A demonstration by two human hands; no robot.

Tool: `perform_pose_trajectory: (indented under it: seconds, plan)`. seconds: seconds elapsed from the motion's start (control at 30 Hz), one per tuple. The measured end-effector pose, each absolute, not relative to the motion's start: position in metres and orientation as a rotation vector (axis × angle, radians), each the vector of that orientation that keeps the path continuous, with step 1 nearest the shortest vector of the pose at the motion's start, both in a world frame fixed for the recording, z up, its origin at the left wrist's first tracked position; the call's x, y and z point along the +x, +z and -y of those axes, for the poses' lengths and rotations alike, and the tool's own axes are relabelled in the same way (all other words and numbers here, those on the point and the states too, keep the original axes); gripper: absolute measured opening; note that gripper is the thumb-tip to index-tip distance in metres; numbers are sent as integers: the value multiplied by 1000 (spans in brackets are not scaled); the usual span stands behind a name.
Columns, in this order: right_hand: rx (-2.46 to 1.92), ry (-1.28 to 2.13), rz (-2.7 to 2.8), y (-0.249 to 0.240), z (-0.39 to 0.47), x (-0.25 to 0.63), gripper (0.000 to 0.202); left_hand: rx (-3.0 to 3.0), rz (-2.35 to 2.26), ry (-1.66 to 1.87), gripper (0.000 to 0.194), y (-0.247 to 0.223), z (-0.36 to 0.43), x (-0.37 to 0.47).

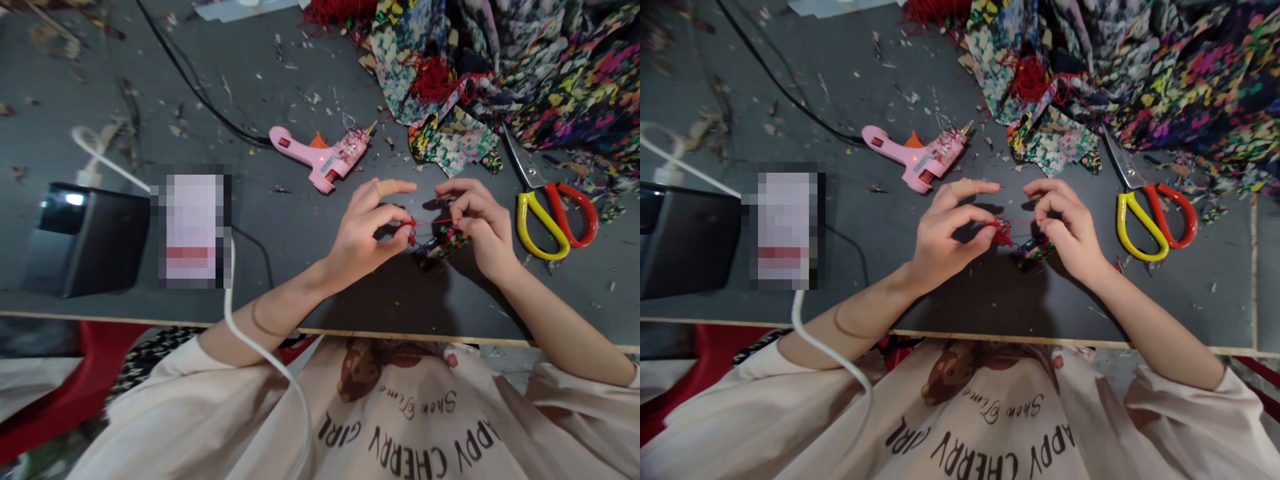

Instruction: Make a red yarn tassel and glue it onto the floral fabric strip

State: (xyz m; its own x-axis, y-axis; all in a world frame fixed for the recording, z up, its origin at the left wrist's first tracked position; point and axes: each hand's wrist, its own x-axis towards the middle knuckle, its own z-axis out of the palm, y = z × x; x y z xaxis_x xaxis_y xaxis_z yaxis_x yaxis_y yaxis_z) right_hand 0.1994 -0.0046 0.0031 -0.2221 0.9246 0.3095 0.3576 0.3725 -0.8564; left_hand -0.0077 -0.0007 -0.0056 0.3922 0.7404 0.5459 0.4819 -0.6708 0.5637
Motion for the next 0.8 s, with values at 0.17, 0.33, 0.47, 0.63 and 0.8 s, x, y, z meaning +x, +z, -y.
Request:
perform_pose_trajectory:
  seconds: [0.17, 0.33, 0.47, 0.63, 0.8]
  plan:
    - [-1153, 486, 1919, -1, 5, 200, 9, 2468, -1059, 1208, 5, -8, 0, -7]
    - [-974, 250, 2110, -3, 14, 188, 9, 2532, -1052, 1171, 4, -10, 1, -7]
    - [-964, 204, 2115, -5, 15, 184, 12, 2523, -1052, 1127, 5, -11, 1, -7]
    - [-944, 222, 2160, -7, 15, 186, 25, 2466, -1023, 1074, 7, -12, 1, -7]
    - [-932, 137, 2165, -6, 15, 188, 25, 2449, -992, 1050, 6, -11, 1, -8]
